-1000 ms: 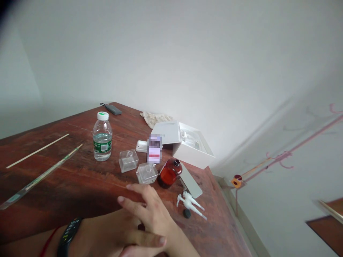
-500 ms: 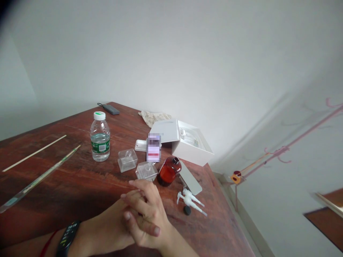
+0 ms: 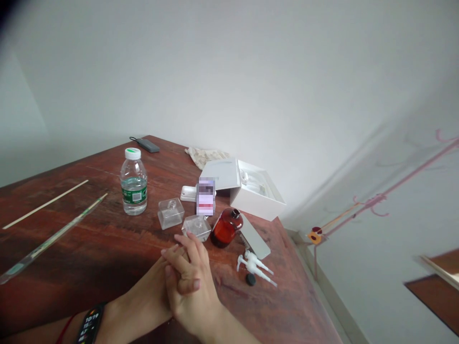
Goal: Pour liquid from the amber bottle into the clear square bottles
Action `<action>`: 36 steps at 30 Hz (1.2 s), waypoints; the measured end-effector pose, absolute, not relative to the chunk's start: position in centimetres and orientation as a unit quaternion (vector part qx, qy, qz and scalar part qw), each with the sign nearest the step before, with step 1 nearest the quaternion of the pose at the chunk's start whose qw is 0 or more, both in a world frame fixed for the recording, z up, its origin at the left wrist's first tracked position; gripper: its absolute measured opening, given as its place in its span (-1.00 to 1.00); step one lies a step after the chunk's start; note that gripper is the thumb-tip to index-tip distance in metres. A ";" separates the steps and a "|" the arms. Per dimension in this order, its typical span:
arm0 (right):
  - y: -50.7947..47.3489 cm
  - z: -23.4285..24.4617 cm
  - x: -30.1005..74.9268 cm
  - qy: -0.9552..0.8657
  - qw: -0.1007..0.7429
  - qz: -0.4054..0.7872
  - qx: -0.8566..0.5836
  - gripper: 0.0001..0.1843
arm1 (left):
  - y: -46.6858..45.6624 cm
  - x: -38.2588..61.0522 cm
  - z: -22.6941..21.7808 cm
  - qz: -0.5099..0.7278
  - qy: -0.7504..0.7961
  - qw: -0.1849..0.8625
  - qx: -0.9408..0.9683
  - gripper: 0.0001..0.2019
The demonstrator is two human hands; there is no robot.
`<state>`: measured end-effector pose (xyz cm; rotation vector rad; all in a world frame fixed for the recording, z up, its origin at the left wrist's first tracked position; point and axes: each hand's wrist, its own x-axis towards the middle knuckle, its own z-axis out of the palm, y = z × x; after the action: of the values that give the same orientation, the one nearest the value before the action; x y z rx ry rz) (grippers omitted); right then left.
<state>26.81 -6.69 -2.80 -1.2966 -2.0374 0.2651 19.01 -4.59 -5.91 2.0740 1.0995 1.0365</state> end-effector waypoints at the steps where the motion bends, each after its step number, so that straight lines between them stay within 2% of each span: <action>1: -6.7 -2.7 26.9 -0.792 0.345 0.097 -0.495 -0.54 | -4.4 18.3 -5.9 0.386 0.395 0.281 0.785 -0.72; 6: -6.2 -2.5 28.0 -0.824 0.366 0.056 -0.428 -0.47 | -3.3 14.0 -5.1 0.372 0.270 0.268 0.847 -0.69; 8: -6.0 -2.6 28.7 -0.823 0.388 0.031 -0.414 -0.34 | -2.9 12.8 -4.6 0.364 0.133 0.228 0.893 -0.45; 10: -5.8 -2.6 29.4 -0.817 0.397 0.013 -0.419 -0.17 | -2.6 12.2 -4.2 0.390 0.084 0.216 0.891 -0.24; 12: -5.9 -2.5 29.8 -0.809 0.389 -0.004 -0.441 -0.06 | -2.3 11.8 -3.9 0.418 0.082 0.231 0.875 -0.16; 17: -6.2 -2.8 29.4 -0.829 0.325 -0.103 -0.444 0.06 | -1.3 10.7 -3.5 0.453 0.158 0.310 0.820 -0.35; 19: -6.2 -3.5 28.7 -0.856 0.290 -0.152 -0.401 0.17 | -1.1 10.3 -3.2 0.447 0.155 0.330 0.817 -0.34; 23: -6.1 -5.1 27.4 -0.873 0.261 -0.205 -0.358 0.53 | -1.4 10.4 -2.8 0.427 0.164 0.351 0.817 -0.23; 26: -6.0 -6.0 27.0 -0.866 0.253 -0.224 -0.368 0.54 | -1.7 10.8 -2.9 0.432 0.186 0.362 0.804 -0.31; 30: -5.8 -6.9 27.2 -0.865 0.255 -0.213 -0.376 0.60 | -1.7 11.0 -3.2 0.434 0.206 0.328 0.814 -0.35; 36: -5.8 -8.8 27.7 -0.893 0.247 -0.109 -0.360 0.78 | -1.8 10.9 -3.1 0.424 0.219 0.259 0.840 -0.31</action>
<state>27.72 -5.80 -8.79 -0.9814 -2.4360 -0.2961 10.93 -1.83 -3.12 2.2764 0.5940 1.1486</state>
